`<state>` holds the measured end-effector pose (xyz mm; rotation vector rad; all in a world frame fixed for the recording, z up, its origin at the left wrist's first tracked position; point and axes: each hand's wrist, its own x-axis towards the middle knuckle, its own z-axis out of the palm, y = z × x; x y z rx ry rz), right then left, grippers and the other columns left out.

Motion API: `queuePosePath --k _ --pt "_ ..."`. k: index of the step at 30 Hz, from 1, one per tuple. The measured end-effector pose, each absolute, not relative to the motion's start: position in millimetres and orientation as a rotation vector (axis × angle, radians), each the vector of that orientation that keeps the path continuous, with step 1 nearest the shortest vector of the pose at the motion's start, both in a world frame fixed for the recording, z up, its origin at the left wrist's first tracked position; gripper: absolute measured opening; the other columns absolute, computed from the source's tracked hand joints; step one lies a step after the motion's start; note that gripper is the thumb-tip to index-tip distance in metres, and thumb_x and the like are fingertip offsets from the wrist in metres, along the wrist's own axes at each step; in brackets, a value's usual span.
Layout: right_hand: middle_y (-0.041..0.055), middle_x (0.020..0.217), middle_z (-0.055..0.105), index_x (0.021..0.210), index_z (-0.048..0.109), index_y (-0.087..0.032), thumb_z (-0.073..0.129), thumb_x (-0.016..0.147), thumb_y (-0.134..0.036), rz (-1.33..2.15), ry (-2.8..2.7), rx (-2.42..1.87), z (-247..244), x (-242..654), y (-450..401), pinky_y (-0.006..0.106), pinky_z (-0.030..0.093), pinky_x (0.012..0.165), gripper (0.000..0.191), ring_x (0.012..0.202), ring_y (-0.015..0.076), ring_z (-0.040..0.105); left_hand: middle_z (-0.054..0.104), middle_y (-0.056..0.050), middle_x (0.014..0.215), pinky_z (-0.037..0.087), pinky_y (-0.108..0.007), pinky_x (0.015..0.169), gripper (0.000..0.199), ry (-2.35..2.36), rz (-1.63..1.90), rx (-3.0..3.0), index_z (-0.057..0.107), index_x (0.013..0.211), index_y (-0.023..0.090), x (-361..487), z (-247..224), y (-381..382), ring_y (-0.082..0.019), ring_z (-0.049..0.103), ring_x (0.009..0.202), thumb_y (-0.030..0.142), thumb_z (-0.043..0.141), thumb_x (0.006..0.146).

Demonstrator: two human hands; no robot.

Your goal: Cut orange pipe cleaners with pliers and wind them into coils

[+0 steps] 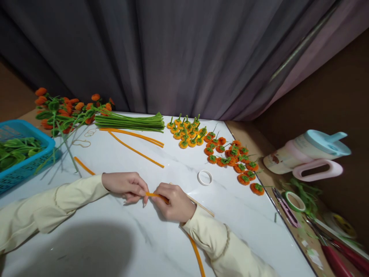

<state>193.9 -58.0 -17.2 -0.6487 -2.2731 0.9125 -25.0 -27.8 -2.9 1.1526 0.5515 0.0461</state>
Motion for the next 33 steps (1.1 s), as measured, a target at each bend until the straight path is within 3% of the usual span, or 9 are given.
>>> queuePosePath --k 33 --pt "0.0039 0.066 0.053 0.075 0.057 -0.015 0.038 0.097 -0.030 0.896 -2.304 -0.672 -14.9 193.0 -58.3 0.024 0.038 0.058 0.032 0.059 0.0127 0.047 0.046 0.004 0.045 0.015 -0.019 0.036 0.030 0.546 0.057 1.171 0.064 0.085 0.008 -26.8 -6.3 -26.6 -0.004 0.027 0.035 0.037 0.056 0.085"
